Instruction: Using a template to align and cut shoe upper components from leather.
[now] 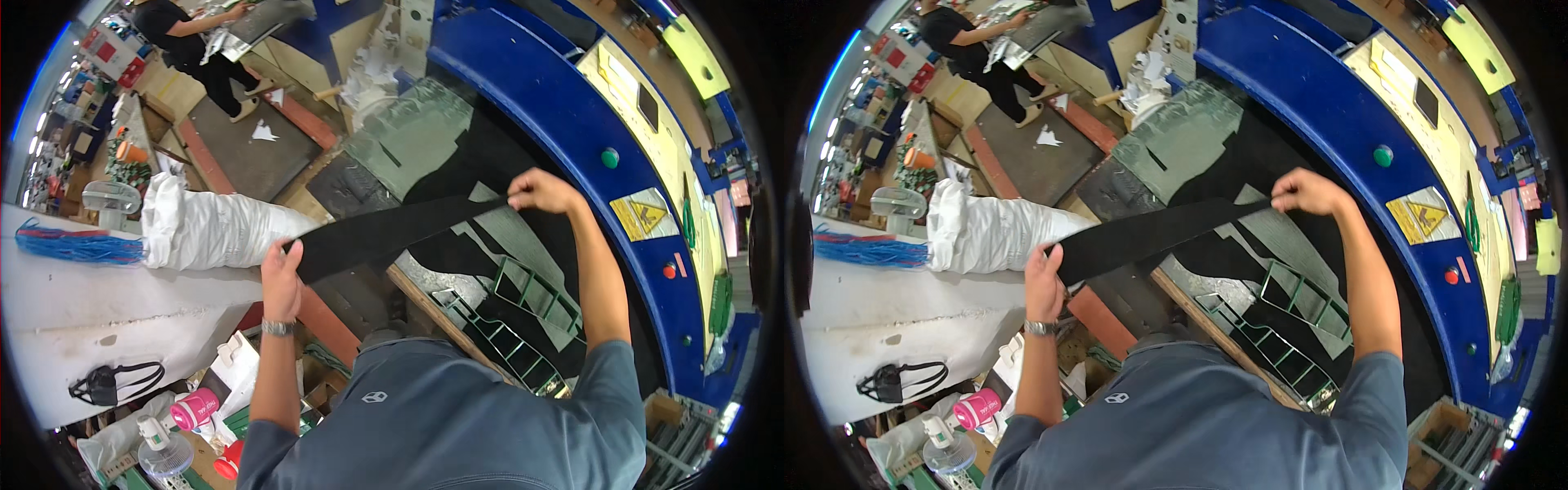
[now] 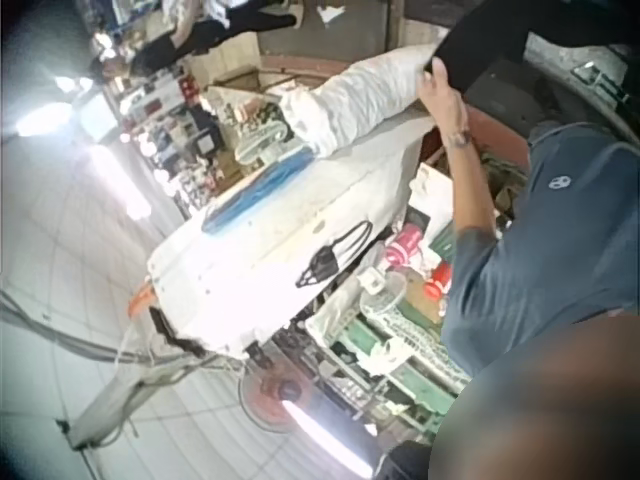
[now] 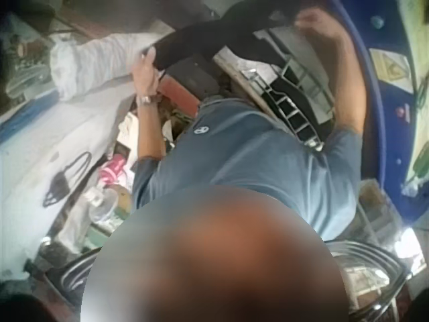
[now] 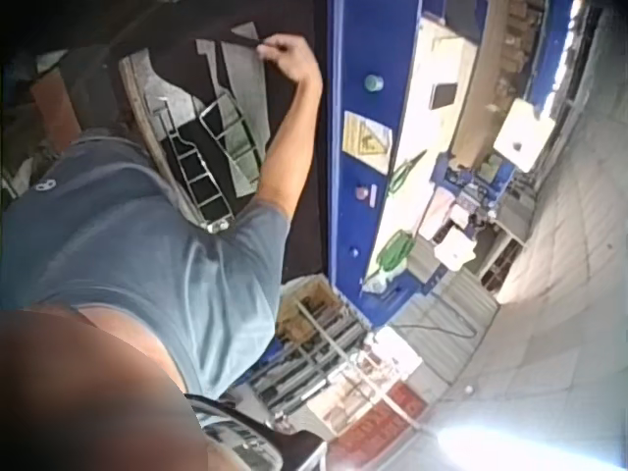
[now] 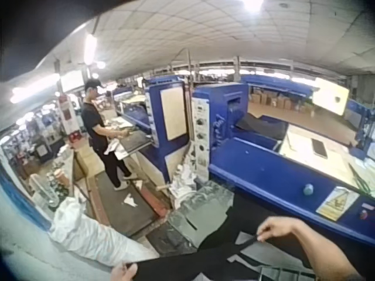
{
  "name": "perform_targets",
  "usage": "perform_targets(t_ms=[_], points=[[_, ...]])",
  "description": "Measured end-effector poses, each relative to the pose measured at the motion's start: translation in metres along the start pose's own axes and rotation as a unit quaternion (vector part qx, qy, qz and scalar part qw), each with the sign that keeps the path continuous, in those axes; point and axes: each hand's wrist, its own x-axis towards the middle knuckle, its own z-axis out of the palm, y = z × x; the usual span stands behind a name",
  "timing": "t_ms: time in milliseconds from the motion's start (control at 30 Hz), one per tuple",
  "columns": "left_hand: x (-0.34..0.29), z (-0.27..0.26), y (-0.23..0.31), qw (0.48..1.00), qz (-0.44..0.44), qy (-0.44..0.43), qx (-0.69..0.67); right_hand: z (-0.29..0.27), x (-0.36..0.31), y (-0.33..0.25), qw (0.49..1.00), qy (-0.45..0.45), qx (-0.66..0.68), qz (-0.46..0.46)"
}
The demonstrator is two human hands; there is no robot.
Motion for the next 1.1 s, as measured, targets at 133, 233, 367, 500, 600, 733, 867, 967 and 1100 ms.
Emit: perform_targets(t_ms=[133,233,367,500,600,733,867,967,1100], points=[[-0.034,-0.022,-0.070,0.988,-0.118,0.048,-0.089,-0.028,0.066,0.033,0.996,0.043,0.045,0.064],[-0.049,-0.008,-0.096,0.974,-0.163,0.057,-0.149,-0.030,0.121,0.046,0.975,0.144,0.135,0.101],[-0.052,-0.018,-0.129,0.967,-0.193,0.035,-0.162,-0.021,0.173,0.053,0.969,0.205,0.057,0.123],[-0.052,-0.009,-0.132,0.962,-0.238,0.042,-0.131,-0.004,0.200,0.064,0.941,0.301,-0.065,0.143],[-0.045,-0.020,-0.153,0.959,-0.258,0.026,-0.115,0.001,0.209,0.058,0.930,0.306,-0.122,0.164],[-0.036,-0.023,-0.163,0.957,-0.277,0.020,-0.086,-0.001,0.206,0.056,0.921,0.305,-0.144,0.193],[-0.029,-0.028,-0.166,0.956,-0.281,-0.006,-0.082,-0.011,0.202,0.055,0.926,0.292,-0.132,0.200],[-0.025,-0.029,-0.168,0.953,-0.296,-0.001,-0.065,-0.008,0.206,0.052,0.925,0.289,-0.150,0.198],[-0.025,-0.035,-0.171,0.946,-0.321,-0.005,-0.037,-0.004,0.214,0.045,0.918,0.291,-0.129,0.235]])
